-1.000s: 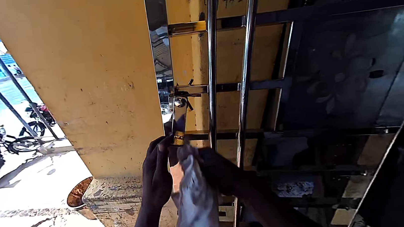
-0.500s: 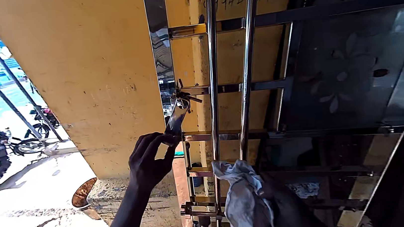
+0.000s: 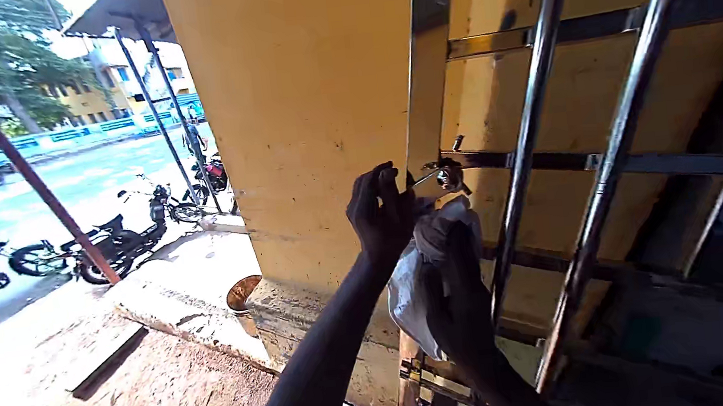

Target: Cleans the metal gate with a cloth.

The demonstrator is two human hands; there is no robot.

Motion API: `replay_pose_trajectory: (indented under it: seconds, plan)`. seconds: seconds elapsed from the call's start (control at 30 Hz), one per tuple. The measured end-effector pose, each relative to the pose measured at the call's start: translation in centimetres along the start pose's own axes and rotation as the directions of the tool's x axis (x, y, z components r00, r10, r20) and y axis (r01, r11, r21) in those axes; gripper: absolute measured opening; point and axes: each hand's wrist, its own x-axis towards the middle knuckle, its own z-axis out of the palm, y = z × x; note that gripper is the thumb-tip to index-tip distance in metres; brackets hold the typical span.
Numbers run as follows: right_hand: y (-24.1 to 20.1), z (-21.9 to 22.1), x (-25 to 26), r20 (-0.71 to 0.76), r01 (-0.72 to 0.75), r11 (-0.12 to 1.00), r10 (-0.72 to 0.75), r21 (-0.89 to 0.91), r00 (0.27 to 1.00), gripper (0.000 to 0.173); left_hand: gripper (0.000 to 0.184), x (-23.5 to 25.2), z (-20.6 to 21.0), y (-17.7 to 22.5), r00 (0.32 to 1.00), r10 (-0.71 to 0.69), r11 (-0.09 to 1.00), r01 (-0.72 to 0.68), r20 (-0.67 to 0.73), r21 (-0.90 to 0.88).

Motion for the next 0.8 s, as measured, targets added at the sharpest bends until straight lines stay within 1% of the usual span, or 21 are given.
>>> replay_pose_trajectory:
  seconds: [0.07,0.1,0.17,0.2,0.23,0.3,0.37,0.43,0.47,0.5,0.53,0.57,0.6,0.63,0.67,0.73,0.77,0.8]
  plan:
    - [-0.2,2.2,0.7,-0.009,0.079,0.982,-0.081,-0.17,0.997,0.07,0.03,1.0,0.6,-0.7,0.987,0.057,0.993,-0.071,-0.148,-0.096]
    - [-0.2,2.6,1.4,-0.012,0.092,0.971,-0.097,-0.222,0.995,0.075,0.03,2.0,0.7,-1.3,0.976,0.062,0.986,-0.092,-0.207,-0.14]
    - [-0.5,2.4,4.3,0.037,0.074,0.959,-0.067,-0.273,0.997,0.08,0.034,4.6,0.5,-1.7,0.971,0.037,0.979,-0.082,-0.235,-0.187]
    - [-0.9,2.1,6.2,0.049,0.052,0.957,-0.04,-0.284,0.998,0.077,0.035,6.2,0.4,-1.6,0.976,0.032,0.98,-0.073,-0.215,-0.186]
    - [-1.3,1.7,7.6,0.059,0.031,0.961,-0.016,-0.274,0.998,0.07,0.036,7.7,0.4,-1.3,0.983,0.037,0.983,-0.068,-0.18,-0.17]
    - [-1.3,1.1,8.5,0.089,-0.021,0.965,0.046,-0.261,0.995,0.062,0.039,10.5,0.9,-0.8,0.995,0.066,0.986,-0.076,-0.071,-0.147]
    - [0.2,0.9,6.8,0.1,-0.029,0.96,0.059,-0.279,0.993,0.056,0.043,12.7,2.4,0.5,0.997,0.066,0.986,-0.06,0.04,-0.153]
    - [1.8,1.0,4.8,0.096,0.035,0.957,-0.007,-0.289,0.995,0.042,0.044,14.1,4.4,2.1,0.989,0.053,0.995,-0.041,0.141,-0.091]
    - [2.2,1.1,4.7,0.106,0.052,0.956,-0.022,-0.289,0.994,0.038,0.043,14.6,5.3,2.7,0.981,0.043,0.998,-0.035,0.19,-0.043]
    - [2.3,1.0,5.0,0.138,0.04,0.96,-0.001,-0.278,0.99,0.036,0.041,15.0,6.1,3.1,0.973,0.03,0.999,-0.036,0.229,0.021]
    - [2.2,1.0,5.8,0.175,-0.003,0.966,0.05,-0.259,0.983,0.036,0.043,15.1,6.5,3.5,0.965,0.013,0.997,-0.031,0.263,0.066]
    - [1.8,0.9,7.3,0.209,-0.07,0.972,0.117,-0.222,0.971,0.037,0.049,15.3,6.8,3.7,0.957,-0.007,0.995,-0.021,0.288,0.094]
    - [1.5,0.7,9.0,0.233,-0.146,0.972,0.188,-0.187,0.954,0.038,0.06,15.5,7.0,3.7,0.948,-0.034,0.995,0.001,0.316,0.103]
    - [1.4,0.4,10.6,0.243,-0.208,0.968,0.238,-0.142,0.94,0.042,0.07,15.7,7.4,3.4,0.94,-0.05,0.995,0.019,0.336,0.093]
    - [1.5,0.3,11.6,0.232,-0.246,0.964,0.263,-0.101,0.936,0.043,0.076,15.8,7.7,3.1,0.936,-0.052,0.996,0.022,0.348,0.09]
    - [1.3,0.8,12.1,0.292,-0.28,0.954,0.298,-0.102,0.909,0.047,0.076,15.8,7.0,3.3,0.924,-0.055,0.989,-0.003,0.379,0.15]
    - [1.0,0.9,11.9,0.31,-0.269,0.956,0.293,-0.118,0.904,0.047,0.071,15.6,6.0,3.7,0.909,-0.051,0.982,-0.029,0.413,0.184]
    - [0.8,0.9,11.5,0.286,-0.238,0.964,0.262,-0.117,0.922,0.043,0.063,15.5,6.1,3.5,0.896,-0.047,0.979,-0.047,0.441,0.2]
